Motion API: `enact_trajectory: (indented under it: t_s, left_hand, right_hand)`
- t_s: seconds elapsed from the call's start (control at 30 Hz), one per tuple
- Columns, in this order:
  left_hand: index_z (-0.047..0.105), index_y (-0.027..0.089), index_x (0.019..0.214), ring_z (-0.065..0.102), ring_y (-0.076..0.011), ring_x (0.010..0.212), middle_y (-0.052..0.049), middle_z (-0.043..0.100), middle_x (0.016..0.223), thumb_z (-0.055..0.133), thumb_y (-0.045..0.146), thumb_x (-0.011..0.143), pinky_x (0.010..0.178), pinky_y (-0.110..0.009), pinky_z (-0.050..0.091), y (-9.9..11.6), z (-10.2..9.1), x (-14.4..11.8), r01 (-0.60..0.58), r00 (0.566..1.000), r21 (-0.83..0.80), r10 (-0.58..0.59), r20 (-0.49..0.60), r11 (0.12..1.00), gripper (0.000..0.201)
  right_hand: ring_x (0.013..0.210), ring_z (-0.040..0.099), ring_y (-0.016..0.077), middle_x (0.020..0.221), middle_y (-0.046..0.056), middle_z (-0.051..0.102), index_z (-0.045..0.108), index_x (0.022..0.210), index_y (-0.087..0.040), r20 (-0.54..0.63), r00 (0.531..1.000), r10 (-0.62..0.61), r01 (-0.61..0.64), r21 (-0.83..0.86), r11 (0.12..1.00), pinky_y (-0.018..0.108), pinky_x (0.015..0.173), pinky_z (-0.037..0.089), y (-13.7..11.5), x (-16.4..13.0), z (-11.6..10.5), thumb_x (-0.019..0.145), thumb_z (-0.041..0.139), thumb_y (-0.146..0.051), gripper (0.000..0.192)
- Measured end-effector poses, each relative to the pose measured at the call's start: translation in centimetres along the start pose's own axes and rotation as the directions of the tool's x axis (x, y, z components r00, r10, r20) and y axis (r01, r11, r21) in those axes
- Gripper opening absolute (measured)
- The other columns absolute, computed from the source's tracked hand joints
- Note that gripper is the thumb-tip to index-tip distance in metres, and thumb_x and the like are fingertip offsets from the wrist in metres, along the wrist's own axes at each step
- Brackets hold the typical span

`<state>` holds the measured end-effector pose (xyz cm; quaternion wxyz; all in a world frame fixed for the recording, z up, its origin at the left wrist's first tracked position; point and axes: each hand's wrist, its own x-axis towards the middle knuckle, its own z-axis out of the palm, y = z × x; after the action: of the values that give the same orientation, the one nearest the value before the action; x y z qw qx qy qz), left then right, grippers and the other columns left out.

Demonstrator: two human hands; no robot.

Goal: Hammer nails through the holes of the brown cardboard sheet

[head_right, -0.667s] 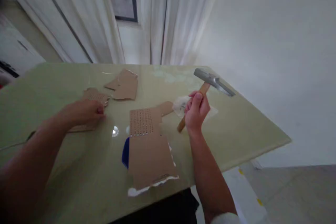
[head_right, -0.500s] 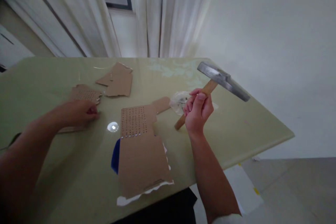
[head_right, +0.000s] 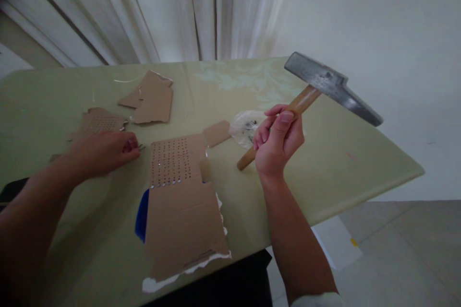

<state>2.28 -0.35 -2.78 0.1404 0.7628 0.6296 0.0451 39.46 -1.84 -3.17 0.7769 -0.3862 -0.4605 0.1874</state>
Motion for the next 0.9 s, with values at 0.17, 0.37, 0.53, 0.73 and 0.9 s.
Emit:
enact_trajectory:
  t_s: [0.17,0.37,0.53,0.73,0.9]
  left_hand:
    - [0.079,0.021,0.100,0.066,-0.0188,0.070,-0.002,0.078,0.079,0.072,0.034,0.097,0.068,-0.030,0.044,3.6,-2.8,-2.3,-0.092,0.974,0.082,0.107,-0.200,0.992,0.015]
    - [0.085,0.025,0.121,0.080,-0.0185,0.090,-0.003,0.088,0.102,0.079,0.040,0.101,0.078,-0.026,0.062,8.9,-1.4,-4.1,-0.379,0.924,-0.574,0.260,-0.280,0.726,0.026]
    - [0.088,0.026,0.099,0.078,-0.0156,0.080,-0.001,0.087,0.092,0.080,0.033,0.100,0.064,-0.021,0.056,10.0,-0.2,-3.8,-0.378,0.920,-0.613,0.355,-0.166,0.693,0.011]
    - [0.089,0.030,0.104,0.078,-0.0149,0.086,0.000,0.088,0.098,0.079,0.031,0.103,0.069,-0.021,0.056,10.0,0.1,-4.0,-0.409,0.895,-0.618,0.426,-0.129,0.671,0.011]
    - [0.089,0.030,0.103,0.077,-0.0157,0.088,-0.001,0.087,0.099,0.079,0.033,0.103,0.073,-0.022,0.056,10.0,0.4,-3.9,-0.420,0.895,-0.593,0.423,-0.144,0.687,0.011]
  right_hand:
    - [0.035,0.023,0.0092,0.053,-0.012,0.031,0.059,0.092,-0.028,-0.002,1.000,-0.008,0.008,0.002,1.000,0.022,0.032,0.023,-0.2,-0.1,0.2,0.111,0.058,-0.066,0.043]
    - [0.035,0.023,0.0089,0.054,-0.013,0.030,0.058,0.093,-0.028,-0.006,1.000,0.009,-0.009,-0.004,1.000,0.022,0.032,0.022,-0.2,-0.1,0.2,0.110,0.057,-0.067,0.044]
    - [0.035,0.024,0.0087,0.054,-0.013,0.031,0.057,0.093,-0.027,-0.014,0.999,0.031,-0.031,-0.009,0.999,0.022,0.034,0.023,-0.2,0.0,0.0,0.110,0.057,-0.069,0.045]
    - [0.035,0.023,0.0086,0.054,-0.014,0.030,0.055,0.092,-0.027,-0.027,0.999,0.043,-0.043,-0.015,0.999,0.022,0.033,0.022,-0.2,0.0,0.2,0.108,0.057,-0.071,0.047]
    - [0.035,0.023,0.0088,0.054,-0.014,0.030,0.056,0.092,-0.028,-0.027,0.998,0.049,-0.050,-0.012,0.999,0.022,0.033,0.022,-0.4,-0.1,0.3,0.109,0.057,-0.071,0.046]
